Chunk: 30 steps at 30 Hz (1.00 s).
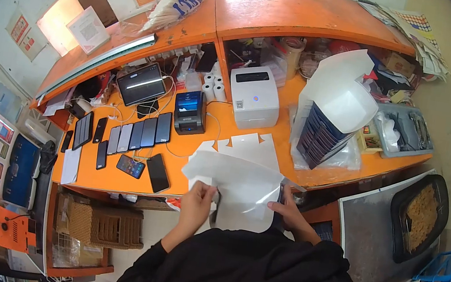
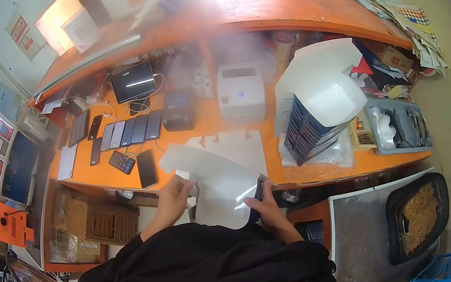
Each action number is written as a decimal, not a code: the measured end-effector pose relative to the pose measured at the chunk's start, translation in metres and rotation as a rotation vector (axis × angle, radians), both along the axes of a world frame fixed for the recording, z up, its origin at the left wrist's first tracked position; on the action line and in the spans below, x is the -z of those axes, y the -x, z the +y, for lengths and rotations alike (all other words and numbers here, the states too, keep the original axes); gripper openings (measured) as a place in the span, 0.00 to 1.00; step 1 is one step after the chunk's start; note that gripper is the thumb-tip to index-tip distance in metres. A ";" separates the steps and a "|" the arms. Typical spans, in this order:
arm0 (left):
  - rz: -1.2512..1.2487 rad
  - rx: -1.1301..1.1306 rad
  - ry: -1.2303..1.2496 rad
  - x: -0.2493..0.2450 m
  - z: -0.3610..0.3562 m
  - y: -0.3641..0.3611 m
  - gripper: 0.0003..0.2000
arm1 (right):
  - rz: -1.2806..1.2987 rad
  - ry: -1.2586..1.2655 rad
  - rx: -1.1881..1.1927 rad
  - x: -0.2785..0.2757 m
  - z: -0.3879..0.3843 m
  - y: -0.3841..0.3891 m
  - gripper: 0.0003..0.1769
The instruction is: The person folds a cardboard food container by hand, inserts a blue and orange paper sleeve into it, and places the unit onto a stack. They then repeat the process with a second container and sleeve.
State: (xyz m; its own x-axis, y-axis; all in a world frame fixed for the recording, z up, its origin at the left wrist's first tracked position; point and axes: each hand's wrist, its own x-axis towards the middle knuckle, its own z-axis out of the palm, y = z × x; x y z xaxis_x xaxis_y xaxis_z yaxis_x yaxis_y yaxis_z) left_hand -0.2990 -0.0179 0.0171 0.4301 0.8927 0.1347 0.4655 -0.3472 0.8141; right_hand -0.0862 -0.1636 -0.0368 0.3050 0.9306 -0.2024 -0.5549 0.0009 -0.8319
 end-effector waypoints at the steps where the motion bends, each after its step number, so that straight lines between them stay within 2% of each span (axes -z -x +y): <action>1: -0.055 0.003 0.038 0.014 -0.006 0.000 0.11 | -0.025 -0.020 -0.007 0.004 -0.002 -0.001 0.44; 3: 0.048 0.005 0.038 0.045 -0.011 0.000 0.11 | -0.081 -0.057 -0.022 0.009 -0.006 -0.006 0.42; 4: 0.097 0.005 0.038 0.054 -0.014 -0.003 0.11 | -0.192 -0.042 -0.040 0.011 -0.007 -0.009 0.41; 5: 0.248 -0.004 -0.010 0.061 -0.017 -0.006 0.12 | -0.304 -0.027 -0.059 0.013 -0.006 -0.011 0.40; 6: 0.273 0.004 -0.011 0.065 -0.018 -0.008 0.12 | -0.415 -0.014 -0.076 0.012 -0.006 -0.013 0.40; 8: 0.320 0.023 -0.016 0.072 -0.016 -0.012 0.12 | -0.373 0.032 -0.065 0.007 -0.005 -0.019 0.40; 9: 0.206 0.076 0.154 0.075 -0.005 -0.012 0.15 | -0.366 0.043 -0.015 0.004 -0.003 -0.023 0.40; 11: -0.030 0.176 0.498 0.078 0.023 -0.009 0.28 | -0.287 0.047 0.044 -0.005 -0.001 -0.037 0.41; 13: -0.329 0.422 0.267 0.043 0.020 -0.021 0.48 | -0.137 0.032 0.059 -0.021 0.002 -0.060 0.42; 14: -0.474 0.542 0.144 0.027 0.019 -0.026 0.59 | -0.139 0.007 0.040 -0.036 0.005 -0.067 0.43; 16: -0.446 0.719 0.094 0.013 0.021 -0.036 0.69 | -0.143 -0.042 0.004 -0.063 0.007 -0.075 0.43; 17: -0.433 0.808 0.066 0.009 0.021 -0.040 0.74 | -0.205 -0.064 0.035 -0.059 0.009 -0.080 0.42; 20: -0.570 0.647 0.132 0.006 0.011 -0.058 0.75 | -0.179 -0.118 0.135 -0.086 0.013 -0.077 0.42; 23: -0.734 0.466 0.485 -0.019 -0.005 -0.089 0.83 | -0.245 -0.118 0.125 -0.106 0.010 -0.077 0.45; 26: -0.657 0.634 0.305 -0.023 0.001 -0.092 0.81 | -0.078 -0.289 0.070 -0.110 0.009 -0.087 0.45; 29: -0.578 0.797 0.112 -0.028 0.009 -0.099 0.80 | -0.576 -0.246 0.014 -0.122 -0.004 -0.110 0.55; 30: -0.565 0.791 0.128 -0.037 0.007 -0.103 0.80 | -0.568 -0.335 -0.049 -0.136 -0.010 -0.110 0.60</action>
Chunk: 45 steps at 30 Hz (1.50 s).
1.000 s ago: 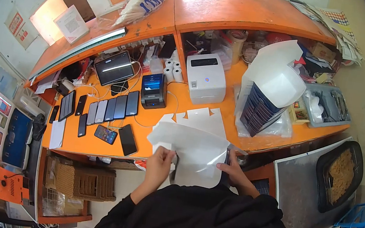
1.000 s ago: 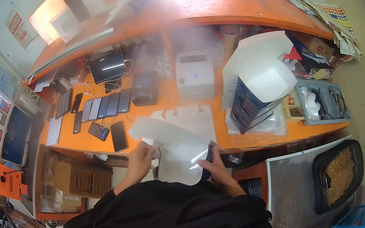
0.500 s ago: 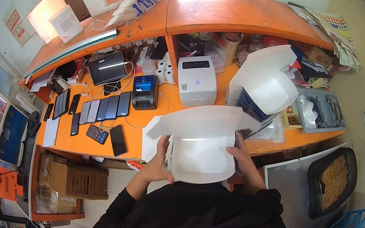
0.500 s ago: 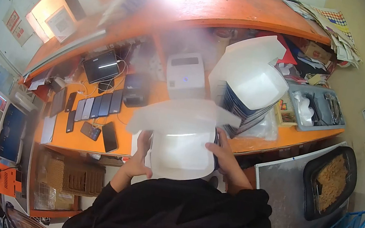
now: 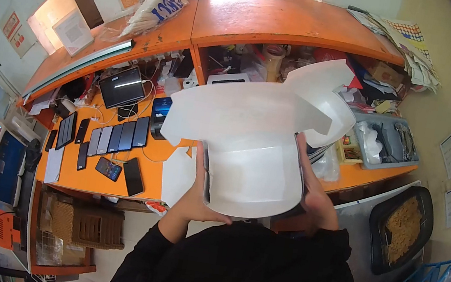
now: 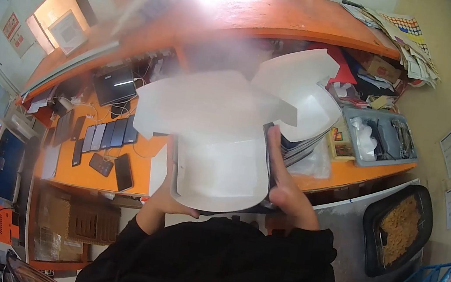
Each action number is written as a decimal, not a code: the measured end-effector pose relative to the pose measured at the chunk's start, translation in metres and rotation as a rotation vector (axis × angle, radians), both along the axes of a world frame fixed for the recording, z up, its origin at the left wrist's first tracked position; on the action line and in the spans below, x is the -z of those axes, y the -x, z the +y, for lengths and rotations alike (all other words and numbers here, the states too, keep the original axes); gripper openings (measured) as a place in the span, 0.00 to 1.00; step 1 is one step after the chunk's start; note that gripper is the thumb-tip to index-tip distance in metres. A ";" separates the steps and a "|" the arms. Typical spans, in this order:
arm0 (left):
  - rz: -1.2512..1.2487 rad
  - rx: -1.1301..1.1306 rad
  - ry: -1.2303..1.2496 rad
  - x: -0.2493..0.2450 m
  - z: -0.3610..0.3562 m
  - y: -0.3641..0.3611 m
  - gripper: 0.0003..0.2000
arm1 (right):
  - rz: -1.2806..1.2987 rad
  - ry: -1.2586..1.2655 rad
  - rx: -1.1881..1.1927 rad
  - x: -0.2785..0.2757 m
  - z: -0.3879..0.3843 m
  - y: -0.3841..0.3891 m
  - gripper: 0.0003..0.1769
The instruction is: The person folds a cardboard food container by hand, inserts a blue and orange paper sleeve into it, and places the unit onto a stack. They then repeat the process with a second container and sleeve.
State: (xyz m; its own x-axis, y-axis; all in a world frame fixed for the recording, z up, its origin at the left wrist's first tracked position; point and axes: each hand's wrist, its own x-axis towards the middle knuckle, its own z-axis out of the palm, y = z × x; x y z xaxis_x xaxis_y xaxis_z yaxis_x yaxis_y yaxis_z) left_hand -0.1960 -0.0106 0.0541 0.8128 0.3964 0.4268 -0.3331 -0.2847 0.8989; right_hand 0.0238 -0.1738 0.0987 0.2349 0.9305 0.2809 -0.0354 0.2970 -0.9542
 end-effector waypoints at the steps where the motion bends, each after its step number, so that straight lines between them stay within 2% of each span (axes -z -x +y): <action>1: 0.020 -0.001 0.010 -0.015 -0.004 -0.004 0.80 | -0.002 -0.067 -0.083 -0.019 -0.010 0.001 0.65; 2: 0.039 -0.001 0.020 -0.024 -0.006 -0.008 0.80 | -0.006 -0.133 -0.167 -0.031 -0.016 0.001 0.71; 5: 0.026 0.002 -0.035 -0.026 -0.001 -0.022 0.77 | -0.441 0.061 0.109 -0.044 -0.021 -0.005 0.75; 8: 0.036 -0.067 -0.010 -0.026 -0.001 -0.038 0.74 | -0.342 0.112 0.269 -0.031 -0.020 -0.020 0.77; 9: -0.016 -0.042 -0.068 -0.029 -0.001 -0.045 0.73 | -0.385 0.046 0.273 -0.041 -0.024 -0.022 0.73; 11: -0.114 0.007 -0.183 -0.036 0.002 -0.058 0.70 | -0.395 -0.033 0.257 -0.048 -0.032 -0.036 0.70; 13: -0.188 -0.053 -0.209 -0.029 0.006 -0.076 0.70 | -0.418 -0.080 0.268 -0.051 -0.033 -0.048 0.70; 14: -0.225 -0.082 -0.222 -0.027 0.006 -0.086 0.70 | -0.566 -0.040 0.358 -0.050 -0.034 -0.060 0.70; 16: -0.274 -0.202 -0.396 -0.039 0.003 -0.105 0.69 | -0.865 0.044 0.540 -0.049 -0.035 -0.087 0.72; 17: -0.288 -0.250 -0.448 -0.045 -0.001 -0.115 0.69 | -1.090 0.026 0.785 -0.056 -0.034 -0.089 0.70; 20: -0.298 -0.388 -0.514 -0.055 -0.025 -0.149 0.68 | -1.459 0.031 0.838 -0.096 -0.032 -0.051 0.66; 21: -0.266 -0.426 -0.564 -0.049 -0.030 -0.163 0.65 | -1.594 -0.026 0.728 -0.112 -0.028 -0.037 0.56; 24: -0.312 -0.511 -0.752 -0.029 -0.032 -0.182 0.69 | -1.290 0.185 0.299 -0.099 -0.003 -0.039 0.40; 27: -0.324 -0.476 -0.847 -0.026 -0.023 -0.189 0.70 | -1.251 -0.066 0.376 -0.099 -0.002 -0.049 0.22; 29: -0.444 -0.434 -0.772 -0.018 -0.016 -0.192 0.71 | -1.075 -0.072 0.433 -0.108 -0.006 -0.058 0.15; 30: -0.348 -0.423 -0.806 -0.019 -0.014 -0.189 0.63 | -0.982 -0.071 0.463 -0.116 -0.009 -0.060 0.11; 31: -0.251 -0.412 -0.843 -0.020 -0.012 -0.187 0.56 | -0.875 0.059 0.457 -0.132 -0.012 -0.061 0.08; 32: -0.156 -0.400 -0.884 -0.021 -0.010 -0.184 0.49 | -0.814 0.069 0.417 -0.137 -0.009 -0.065 0.08; 34: 0.131 -0.273 -1.118 -0.015 -0.002 -0.189 0.33 | -0.700 0.089 0.338 -0.147 0.000 -0.078 0.09; 35: 0.018 -0.282 -1.038 -0.017 -0.005 -0.193 0.15 | -0.789 0.113 0.296 -0.154 0.008 -0.084 0.10; 38: -0.059 -0.289 -0.944 -0.010 0.001 -0.197 0.14 | -0.935 0.171 0.297 -0.143 0.041 -0.100 0.11; 39: -0.062 -0.285 -0.922 -0.010 0.001 -0.196 0.14 | -0.835 0.229 0.305 -0.141 0.046 -0.096 0.10; 42: -0.089 -0.287 -0.894 -0.012 0.003 -0.195 0.13 | -0.901 0.077 0.299 -0.146 0.042 -0.084 0.10; 43: -0.102 -0.294 -0.901 -0.012 0.002 -0.194 0.13 | -0.806 0.113 0.262 -0.152 0.036 -0.079 0.10; 45: -0.117 -0.289 -0.894 -0.009 -0.001 -0.194 0.13 | -0.849 0.131 0.306 -0.146 0.036 -0.082 0.11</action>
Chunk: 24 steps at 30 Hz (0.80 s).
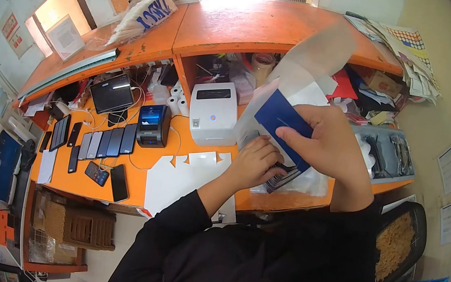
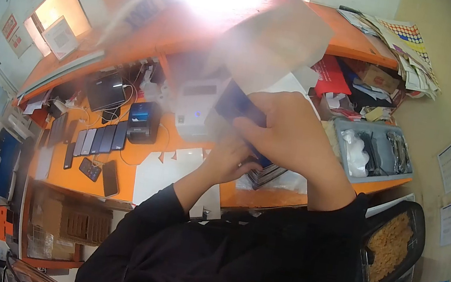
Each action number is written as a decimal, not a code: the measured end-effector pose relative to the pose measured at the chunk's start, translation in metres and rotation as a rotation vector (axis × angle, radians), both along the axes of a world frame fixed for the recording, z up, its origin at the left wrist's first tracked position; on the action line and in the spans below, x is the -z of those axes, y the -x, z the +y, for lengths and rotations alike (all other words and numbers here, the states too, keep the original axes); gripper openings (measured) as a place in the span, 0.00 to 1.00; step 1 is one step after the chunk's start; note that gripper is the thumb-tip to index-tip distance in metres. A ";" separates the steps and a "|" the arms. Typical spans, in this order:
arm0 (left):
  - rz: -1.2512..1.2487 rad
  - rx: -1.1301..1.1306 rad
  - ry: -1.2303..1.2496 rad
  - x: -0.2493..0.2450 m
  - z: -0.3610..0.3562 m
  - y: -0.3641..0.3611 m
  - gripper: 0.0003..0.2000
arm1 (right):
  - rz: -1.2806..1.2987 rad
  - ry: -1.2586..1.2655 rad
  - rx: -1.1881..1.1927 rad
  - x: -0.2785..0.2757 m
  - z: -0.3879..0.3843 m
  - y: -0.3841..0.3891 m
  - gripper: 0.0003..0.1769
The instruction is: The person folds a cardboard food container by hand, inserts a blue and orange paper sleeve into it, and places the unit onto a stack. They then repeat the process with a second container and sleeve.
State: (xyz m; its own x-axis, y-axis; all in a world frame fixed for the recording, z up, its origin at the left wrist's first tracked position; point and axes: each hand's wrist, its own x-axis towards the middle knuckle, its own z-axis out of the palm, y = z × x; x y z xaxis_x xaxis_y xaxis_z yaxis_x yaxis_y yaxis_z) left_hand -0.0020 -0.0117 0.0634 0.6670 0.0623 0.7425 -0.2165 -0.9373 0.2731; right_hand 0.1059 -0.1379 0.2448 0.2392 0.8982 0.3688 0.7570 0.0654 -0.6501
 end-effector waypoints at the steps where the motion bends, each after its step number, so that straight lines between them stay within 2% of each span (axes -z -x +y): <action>1: 0.000 0.010 0.010 0.001 -0.001 -0.001 0.13 | -0.022 0.001 0.023 0.002 0.000 -0.001 0.12; 4: -0.007 0.026 0.040 0.003 0.001 -0.003 0.13 | 0.092 -0.340 0.218 -0.005 -0.022 0.013 0.10; 6: -0.019 0.021 0.035 0.003 -0.002 -0.003 0.14 | 0.214 -0.271 0.076 -0.022 -0.044 0.018 0.10; 8: -0.048 0.003 -0.013 -0.003 -0.005 -0.002 0.14 | 0.220 -0.166 -0.105 -0.025 -0.052 0.009 0.12; 11: -0.134 -0.035 -0.065 -0.005 -0.007 -0.004 0.14 | -0.055 0.165 -0.092 -0.024 -0.027 0.003 0.11; 16: -0.065 0.010 -0.027 0.001 -0.008 -0.002 0.15 | -0.478 0.141 0.150 0.043 0.025 -0.022 0.13; 19: -0.087 0.000 -0.027 0.004 -0.009 -0.002 0.15 | -0.470 0.259 0.147 0.046 0.031 -0.016 0.13; 22: -0.108 0.006 -0.014 0.004 -0.009 -0.003 0.15 | -0.448 0.185 0.164 0.036 0.022 -0.012 0.13; 24: -0.105 0.001 -0.011 0.006 -0.012 -0.001 0.15 | -0.528 0.208 0.118 0.055 0.028 -0.017 0.13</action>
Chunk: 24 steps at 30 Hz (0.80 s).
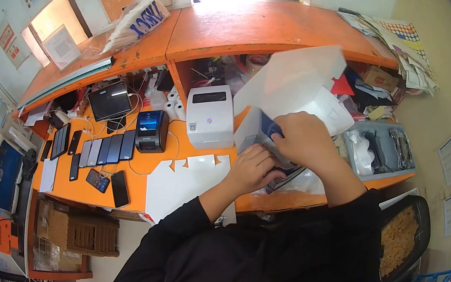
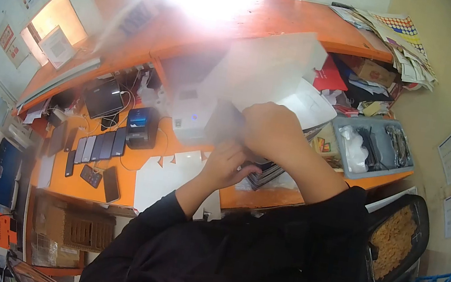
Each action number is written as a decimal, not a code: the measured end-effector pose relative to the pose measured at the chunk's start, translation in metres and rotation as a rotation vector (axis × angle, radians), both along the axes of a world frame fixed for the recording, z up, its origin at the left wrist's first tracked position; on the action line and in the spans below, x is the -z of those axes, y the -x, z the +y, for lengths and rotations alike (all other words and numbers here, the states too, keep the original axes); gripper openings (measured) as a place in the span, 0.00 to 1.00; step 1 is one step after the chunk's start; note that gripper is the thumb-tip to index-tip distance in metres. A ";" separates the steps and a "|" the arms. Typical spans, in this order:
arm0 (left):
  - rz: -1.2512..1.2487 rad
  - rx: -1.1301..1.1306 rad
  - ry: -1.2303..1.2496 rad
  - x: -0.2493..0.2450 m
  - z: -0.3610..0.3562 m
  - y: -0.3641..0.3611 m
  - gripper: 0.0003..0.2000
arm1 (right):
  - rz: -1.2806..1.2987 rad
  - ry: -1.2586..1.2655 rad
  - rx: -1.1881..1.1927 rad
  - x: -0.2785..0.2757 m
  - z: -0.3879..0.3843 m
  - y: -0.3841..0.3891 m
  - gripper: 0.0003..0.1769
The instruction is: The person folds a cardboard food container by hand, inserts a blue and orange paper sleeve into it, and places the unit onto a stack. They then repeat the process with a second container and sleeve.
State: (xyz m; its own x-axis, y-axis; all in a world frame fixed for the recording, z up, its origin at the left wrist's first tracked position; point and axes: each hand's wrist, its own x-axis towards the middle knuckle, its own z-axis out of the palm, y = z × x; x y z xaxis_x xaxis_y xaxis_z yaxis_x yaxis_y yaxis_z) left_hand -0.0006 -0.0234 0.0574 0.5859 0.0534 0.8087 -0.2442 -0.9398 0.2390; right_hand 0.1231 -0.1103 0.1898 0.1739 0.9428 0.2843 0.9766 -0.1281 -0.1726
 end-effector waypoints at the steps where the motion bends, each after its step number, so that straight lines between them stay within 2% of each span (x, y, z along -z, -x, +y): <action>1: 0.000 -0.012 -0.007 0.001 -0.001 -0.001 0.15 | -0.039 0.018 -0.023 0.006 0.002 -0.001 0.13; 5: 0.021 -0.084 -0.017 0.037 0.016 -0.003 0.14 | 0.195 -0.048 -0.125 -0.009 -0.016 0.019 0.14; 7: -0.024 -0.071 -0.050 0.032 0.014 -0.005 0.14 | 0.289 -0.071 -0.163 -0.019 -0.025 0.027 0.15; 10: 0.000 -0.012 -0.024 0.007 0.005 -0.001 0.15 | 0.107 0.032 0.034 -0.002 -0.002 0.008 0.14; 14: 0.001 -0.003 0.004 0.003 0.004 -0.004 0.15 | -0.065 0.108 0.093 0.020 0.003 0.005 0.11; 17: 0.020 -0.006 0.020 0.006 0.001 -0.003 0.15 | -0.074 0.181 0.052 0.026 0.006 -0.001 0.11; 24: -0.070 0.083 0.093 0.017 0.002 -0.007 0.16 | -0.019 0.092 0.106 0.051 0.014 0.008 0.10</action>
State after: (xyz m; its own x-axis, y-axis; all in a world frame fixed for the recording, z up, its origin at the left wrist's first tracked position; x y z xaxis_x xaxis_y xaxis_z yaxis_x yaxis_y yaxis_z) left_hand 0.0067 -0.0212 0.0400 0.5337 0.0837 0.8415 -0.3392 -0.8904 0.3037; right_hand 0.1154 -0.0961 0.1386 0.2690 0.9418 0.2016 0.9598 -0.2447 -0.1371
